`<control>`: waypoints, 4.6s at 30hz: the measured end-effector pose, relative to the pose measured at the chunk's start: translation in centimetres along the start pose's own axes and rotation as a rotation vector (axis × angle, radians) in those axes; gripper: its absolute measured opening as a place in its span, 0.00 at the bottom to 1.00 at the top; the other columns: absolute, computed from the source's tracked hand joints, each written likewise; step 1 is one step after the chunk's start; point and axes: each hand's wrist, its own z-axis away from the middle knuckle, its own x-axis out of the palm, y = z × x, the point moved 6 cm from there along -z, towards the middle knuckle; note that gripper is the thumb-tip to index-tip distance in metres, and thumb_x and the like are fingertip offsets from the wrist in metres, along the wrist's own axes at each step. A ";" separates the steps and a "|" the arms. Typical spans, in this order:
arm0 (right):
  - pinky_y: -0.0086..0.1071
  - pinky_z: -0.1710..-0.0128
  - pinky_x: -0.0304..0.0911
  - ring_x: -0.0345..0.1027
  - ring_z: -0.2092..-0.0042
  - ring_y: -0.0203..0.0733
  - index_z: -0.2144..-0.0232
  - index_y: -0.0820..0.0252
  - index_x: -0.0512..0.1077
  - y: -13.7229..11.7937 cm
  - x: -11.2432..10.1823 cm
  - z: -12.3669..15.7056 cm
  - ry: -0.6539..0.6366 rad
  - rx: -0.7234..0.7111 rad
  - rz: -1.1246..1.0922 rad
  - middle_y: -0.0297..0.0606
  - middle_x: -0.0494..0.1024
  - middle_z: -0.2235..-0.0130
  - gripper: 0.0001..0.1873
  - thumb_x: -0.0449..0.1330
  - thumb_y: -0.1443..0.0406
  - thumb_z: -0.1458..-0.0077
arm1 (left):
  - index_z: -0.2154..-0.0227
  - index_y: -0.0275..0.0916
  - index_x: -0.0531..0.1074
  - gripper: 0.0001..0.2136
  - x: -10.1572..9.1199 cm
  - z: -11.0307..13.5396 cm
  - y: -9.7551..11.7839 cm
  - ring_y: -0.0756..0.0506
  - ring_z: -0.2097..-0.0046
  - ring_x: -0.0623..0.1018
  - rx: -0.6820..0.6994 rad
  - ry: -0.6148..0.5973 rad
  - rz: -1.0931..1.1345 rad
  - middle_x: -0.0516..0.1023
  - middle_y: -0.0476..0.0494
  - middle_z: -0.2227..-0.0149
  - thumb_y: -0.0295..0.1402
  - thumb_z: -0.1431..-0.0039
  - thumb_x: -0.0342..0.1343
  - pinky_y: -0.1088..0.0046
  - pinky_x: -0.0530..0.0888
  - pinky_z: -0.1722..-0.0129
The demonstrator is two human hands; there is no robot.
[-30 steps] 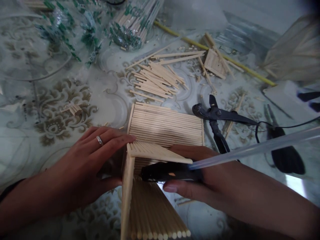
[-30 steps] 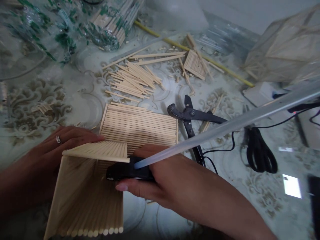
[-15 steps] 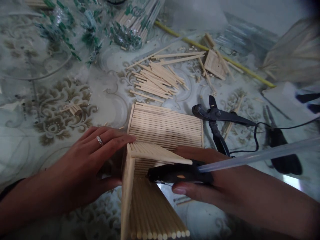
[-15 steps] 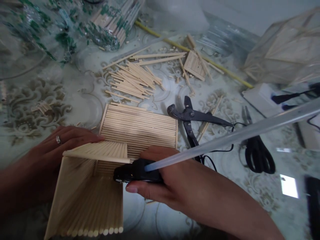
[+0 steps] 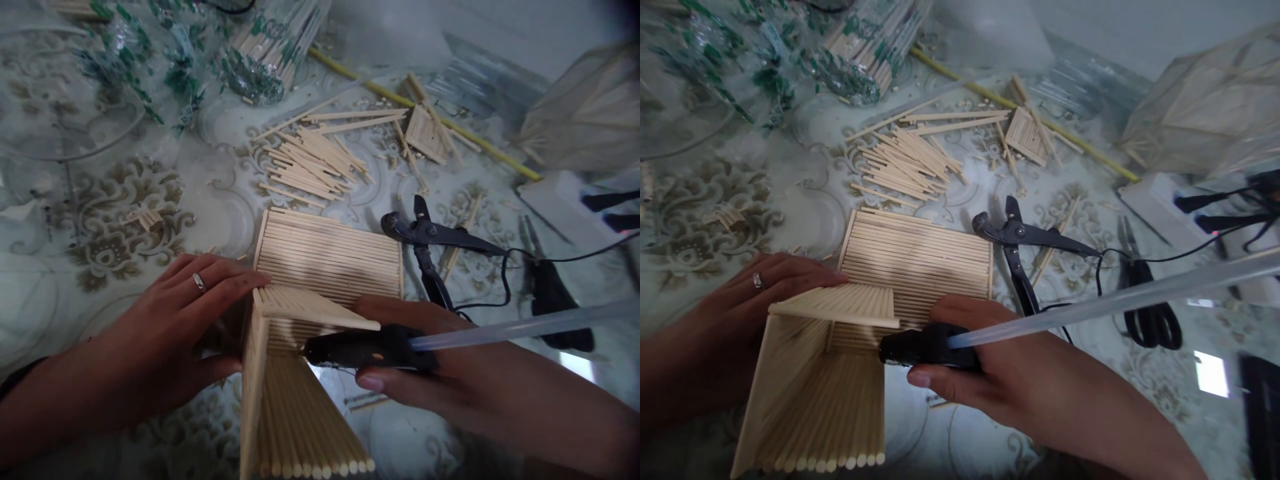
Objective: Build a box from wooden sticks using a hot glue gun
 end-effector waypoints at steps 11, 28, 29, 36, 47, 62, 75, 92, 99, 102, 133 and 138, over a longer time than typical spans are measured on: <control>0.30 0.67 0.81 0.84 0.62 0.45 0.60 0.50 0.81 0.1 0.2 0.1 0.052 -0.082 -0.029 0.34 0.88 0.61 0.06 0.66 0.57 0.34 | 0.39 0.40 0.67 0.17 0.0 0.1 -0.1 0.44 0.41 0.75 0.047 0.047 -0.012 0.78 0.43 0.44 0.31 0.28 0.54 0.62 0.69 0.39; 0.29 0.70 0.79 0.83 0.66 0.43 0.61 0.51 0.81 0.5 0.1 0.4 0.091 -0.107 0.001 0.33 0.87 0.63 0.08 0.67 0.55 0.33 | 0.38 0.40 0.66 0.17 0.1 0.0 -0.1 0.44 0.41 0.73 0.049 0.045 -0.038 0.77 0.43 0.43 0.29 0.27 0.51 0.65 0.67 0.38; 0.29 0.69 0.79 0.83 0.65 0.43 0.60 0.51 0.81 0.5 0.1 0.5 0.078 -0.096 -0.007 0.34 0.87 0.62 0.08 0.66 0.55 0.33 | 0.37 0.40 0.65 0.17 0.2 0.1 -0.2 0.44 0.40 0.73 0.045 0.051 -0.035 0.77 0.43 0.43 0.30 0.26 0.52 0.65 0.67 0.38; 0.35 0.62 0.80 0.85 0.60 0.48 0.60 0.55 0.83 2.9 -1.0 2.5 0.193 0.028 -0.010 0.39 0.89 0.59 0.19 0.60 0.50 0.29 | 0.35 0.42 0.67 0.18 0.3 0.6 -0.7 0.43 0.41 0.75 0.046 0.113 -0.022 0.78 0.44 0.41 0.41 0.22 0.50 0.65 0.67 0.37; 0.34 0.65 0.79 0.82 0.66 0.43 0.59 0.56 0.79 2.4 0.6 8.4 0.719 -0.009 0.489 0.38 0.83 0.63 0.10 0.62 0.58 0.28 | 0.33 0.46 0.66 0.24 0.5 0.5 -1.0 0.39 0.42 0.78 0.057 0.110 -0.067 0.79 0.44 0.40 0.46 0.27 0.56 0.60 0.72 0.43; 0.29 0.65 0.79 0.82 0.66 0.38 0.60 0.53 0.75 2.0 5.4 8.6 0.533 -0.034 0.307 0.34 0.83 0.61 0.08 0.57 0.69 0.28 | 0.32 0.44 0.65 0.30 1.1 0.7 -1.1 0.36 0.37 0.76 0.014 0.058 -0.033 0.76 0.39 0.35 0.39 0.34 0.67 0.54 0.71 0.34; 0.27 0.59 0.79 0.85 0.62 0.37 0.56 0.54 0.80 -2.9 2.8 2.1 0.597 -0.143 0.254 0.33 0.88 0.59 0.10 0.59 0.71 0.29 | 0.27 0.44 0.55 0.46 0.9 0.9 -0.3 0.32 0.36 0.79 0.037 0.081 -0.028 0.79 0.36 0.35 0.32 0.47 0.70 0.46 0.77 0.38; 0.30 0.62 0.76 0.84 0.65 0.40 0.59 0.52 0.85 -2.9 3.8 -0.7 0.417 -0.266 0.156 0.34 0.89 0.63 0.12 0.60 0.68 0.28 | 0.30 0.46 0.60 0.26 0.6 0.9 -0.3 0.40 0.37 0.74 -0.001 0.071 -0.054 0.79 0.43 0.37 0.31 0.28 0.52 0.58 0.71 0.37; 0.30 0.62 0.76 0.84 0.63 0.41 0.62 0.53 0.84 -2.6 4.1 -0.6 0.430 -0.280 0.130 0.36 0.89 0.61 0.14 0.59 0.66 0.27 | 0.28 0.51 0.59 0.25 0.8 1.0 -0.6 0.41 0.35 0.72 -0.012 0.042 0.006 0.75 0.46 0.36 0.33 0.25 0.49 0.64 0.65 0.33; 0.30 0.62 0.76 0.84 0.62 0.41 0.62 0.53 0.84 -2.7 4.1 -0.9 0.409 -0.289 0.085 0.38 0.89 0.60 0.15 0.58 0.66 0.26 | 0.29 0.52 0.58 0.27 0.8 1.0 -0.6 0.41 0.36 0.71 -0.042 0.027 0.034 0.74 0.48 0.35 0.36 0.27 0.55 0.66 0.66 0.33; 0.35 0.33 0.71 0.78 0.36 0.42 0.49 0.52 0.83 -2.5 4.4 -0.9 0.242 -0.354 -0.042 0.37 0.85 0.41 0.31 0.54 0.85 0.42 | 0.36 0.39 0.67 0.18 -0.1 -0.1 0.1 0.43 0.38 0.72 0.066 0.063 -0.046 0.79 0.41 0.39 0.32 0.24 0.46 0.66 0.66 0.37; 0.36 0.31 0.70 0.76 0.35 0.43 0.48 0.54 0.83 -2.4 4.7 -0.9 0.200 -0.327 -0.012 0.39 0.84 0.39 0.28 0.57 0.83 0.40 | 0.36 0.40 0.67 0.18 -0.1 0.0 0.1 0.41 0.38 0.72 0.070 0.063 -0.063 0.79 0.41 0.40 0.34 0.23 0.46 0.64 0.66 0.37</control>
